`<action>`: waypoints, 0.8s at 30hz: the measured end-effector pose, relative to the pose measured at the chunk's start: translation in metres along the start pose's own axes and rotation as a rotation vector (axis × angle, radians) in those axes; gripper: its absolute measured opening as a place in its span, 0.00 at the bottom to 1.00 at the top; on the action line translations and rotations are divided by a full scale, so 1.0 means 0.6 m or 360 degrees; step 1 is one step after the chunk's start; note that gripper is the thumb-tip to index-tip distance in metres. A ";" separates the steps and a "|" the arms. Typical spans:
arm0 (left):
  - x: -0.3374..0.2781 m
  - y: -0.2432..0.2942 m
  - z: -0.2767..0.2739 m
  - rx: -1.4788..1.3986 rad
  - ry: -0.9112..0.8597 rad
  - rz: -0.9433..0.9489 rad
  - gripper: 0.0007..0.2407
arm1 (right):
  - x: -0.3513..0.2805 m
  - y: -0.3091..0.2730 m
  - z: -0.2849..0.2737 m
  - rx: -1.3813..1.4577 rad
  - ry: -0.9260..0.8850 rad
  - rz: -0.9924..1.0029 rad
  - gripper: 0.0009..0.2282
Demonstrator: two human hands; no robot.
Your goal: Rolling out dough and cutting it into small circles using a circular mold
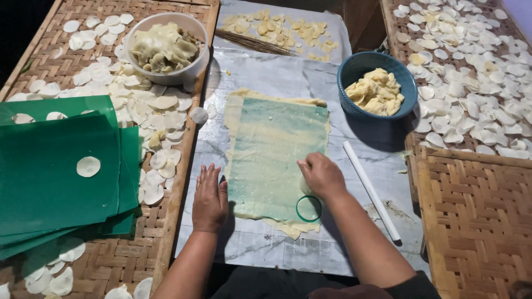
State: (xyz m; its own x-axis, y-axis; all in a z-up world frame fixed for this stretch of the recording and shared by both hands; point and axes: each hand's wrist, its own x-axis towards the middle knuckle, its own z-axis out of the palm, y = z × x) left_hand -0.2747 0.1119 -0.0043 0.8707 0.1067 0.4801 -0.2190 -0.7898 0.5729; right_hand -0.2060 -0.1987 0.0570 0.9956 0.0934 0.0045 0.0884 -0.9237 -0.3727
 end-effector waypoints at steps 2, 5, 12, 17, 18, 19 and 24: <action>-0.003 -0.001 0.002 -0.0001 0.0014 -0.0001 0.20 | -0.004 0.011 0.027 -0.0067 0.0156 -0.0064 0.15; 0.001 -0.006 0.004 0.0003 0.0024 0.0002 0.20 | 0.010 0.012 0.040 -0.0142 0.0356 -0.0117 0.15; -0.002 -0.004 0.005 0.0035 0.0020 0.0013 0.20 | 0.005 0.011 0.029 -0.0176 0.0409 -0.0213 0.14; -0.003 -0.002 0.002 0.0034 -0.0005 -0.0006 0.20 | 0.008 0.014 0.015 -0.0084 0.0353 -0.0342 0.13; -0.001 -0.002 0.001 0.0038 -0.0014 -0.0007 0.20 | 0.012 0.018 0.011 -0.0004 0.0302 -0.0426 0.13; 0.002 -0.004 0.005 0.0036 -0.0003 -0.0008 0.20 | 0.002 -0.003 -0.028 -0.0009 0.0307 -0.0435 0.13; -0.002 -0.016 0.015 0.0045 0.0001 0.0006 0.20 | -0.021 -0.004 -0.069 -0.0097 -0.0545 -0.0010 0.27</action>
State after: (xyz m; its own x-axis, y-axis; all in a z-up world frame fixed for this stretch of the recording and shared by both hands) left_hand -0.2695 0.1140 -0.0162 0.8696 0.1040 0.4828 -0.2100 -0.8070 0.5520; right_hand -0.2174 -0.2129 0.0965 0.9280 0.2086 -0.3087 0.1062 -0.9423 -0.3175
